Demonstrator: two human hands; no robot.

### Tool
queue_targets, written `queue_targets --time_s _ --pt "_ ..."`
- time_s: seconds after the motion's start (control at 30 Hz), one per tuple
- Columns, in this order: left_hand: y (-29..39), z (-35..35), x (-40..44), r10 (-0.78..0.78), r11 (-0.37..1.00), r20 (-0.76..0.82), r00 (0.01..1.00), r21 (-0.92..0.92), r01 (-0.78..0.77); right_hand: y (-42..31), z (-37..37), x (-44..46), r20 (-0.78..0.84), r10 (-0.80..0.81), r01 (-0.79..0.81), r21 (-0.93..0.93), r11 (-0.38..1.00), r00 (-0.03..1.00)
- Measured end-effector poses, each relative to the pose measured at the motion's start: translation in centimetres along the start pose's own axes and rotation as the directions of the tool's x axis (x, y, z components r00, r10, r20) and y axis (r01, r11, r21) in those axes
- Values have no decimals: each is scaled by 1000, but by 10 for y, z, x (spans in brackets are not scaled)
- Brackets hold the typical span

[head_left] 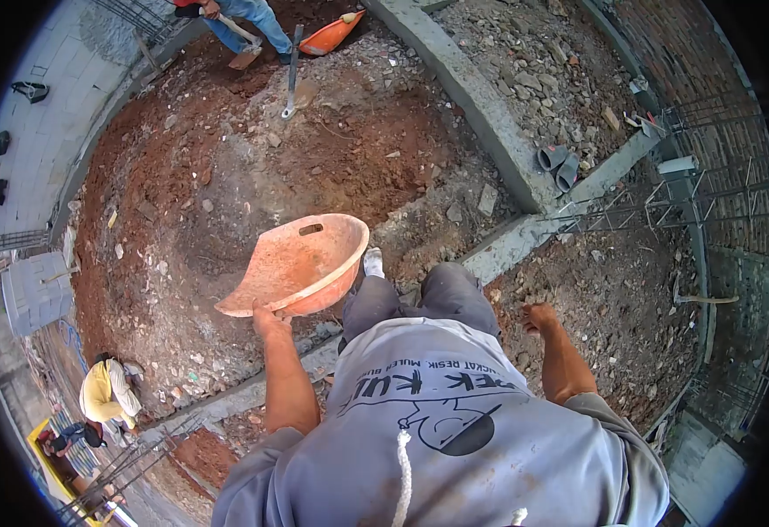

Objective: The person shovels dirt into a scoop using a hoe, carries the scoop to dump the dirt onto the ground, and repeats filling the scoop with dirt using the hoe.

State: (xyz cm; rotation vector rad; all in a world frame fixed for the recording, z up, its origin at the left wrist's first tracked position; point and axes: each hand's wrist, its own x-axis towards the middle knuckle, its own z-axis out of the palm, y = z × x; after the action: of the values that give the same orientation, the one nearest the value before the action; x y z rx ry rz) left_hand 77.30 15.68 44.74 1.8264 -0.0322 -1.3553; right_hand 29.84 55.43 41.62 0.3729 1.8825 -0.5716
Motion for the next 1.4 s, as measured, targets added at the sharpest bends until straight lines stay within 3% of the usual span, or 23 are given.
queue_targets --time_s 0.07,0.1,0.2,0.3,0.43,0.57,0.6,0.67,0.7,0.8,0.87,0.9,0.93,0.97,1.0,1.07,1.13,1.27,1.33,1.4 --pt "14 4 10 37 999 -41 998 31 -35 -32 1 4 -39 -63 60 -73 996 997" --pt "20 1 14 53 997 -64 997 52 -50 -56 -4 -3 35 -96 91 109 990 995" --pt "38 8 53 71 997 -9 997 -34 -71 -117 -8 -2 -68 -319 326 232 917 945" --pt "46 23 104 124 992 -38 992 -22 -125 -136 -12 13 -91 -383 393 281 876 919" --pt "52 93 84 191 981 -192 963 69 -181 -136 5 12 -180 -233 260 141 955 956" --pt "34 130 141 157 982 -134 978 -85 -169 -80 -38 116 11 -48 44 232 972 999" --pt "25 143 148 156 978 -138 978 -113 -173 -78 -41 130 -42 9 2 249 969 999" --pt "17 185 157 169 964 -155 973 -180 -196 -120 -36 133 -113 117 -93 201 975 987" --pt "13 216 152 127 983 -204 971 -105 -151 -155 -34 146 -146 166 -147 133 980 975" --pt "-24 310 184 158 971 -228 961 -139 -193 -229 -42 317 -3 68 -67 111 992 998" --pt "-50 422 205 222 966 -159 962 -98 -239 -322 -21 430 -38 -167 171 248 954 985" --pt "-57 458 217 246 969 -209 947 13 -248 -362 -9 450 -152 -400 424 192 885 904" --pt "-56 464 221 272 960 -238 932 136 -245 -377 9 439 -113 -382 397 321 860 917" --pt "-38 499 221 180 969 -125 976 195 -154 -439 23 433 -124 -453 455 465 760 883" --pt "-28 540 206 188 951 -109 976 270 -153 -478 34 397 -82 -453 450 358 818 888" --pt "-16 582 176 233 921 -42 971 330 -207 -507 39 350 161 -585 548 225 806 795" --pt "-11 603 179 199 885 22 980 426 -189 -500 33 349 239 -524 517 96 850 817" --pt "-19 639 211 124 859 114 986 485 -164 -416 5 425 -44 -274 278 168 946 961" --pt "-34 643 224 76 822 149 986 551 -146 -364 -17 467 -211 -155 202 221 954 965" --pt "-47 669 250 -12 799 273 962 580 -155 -346 -17 474 -308 -6 141 418 897 951"
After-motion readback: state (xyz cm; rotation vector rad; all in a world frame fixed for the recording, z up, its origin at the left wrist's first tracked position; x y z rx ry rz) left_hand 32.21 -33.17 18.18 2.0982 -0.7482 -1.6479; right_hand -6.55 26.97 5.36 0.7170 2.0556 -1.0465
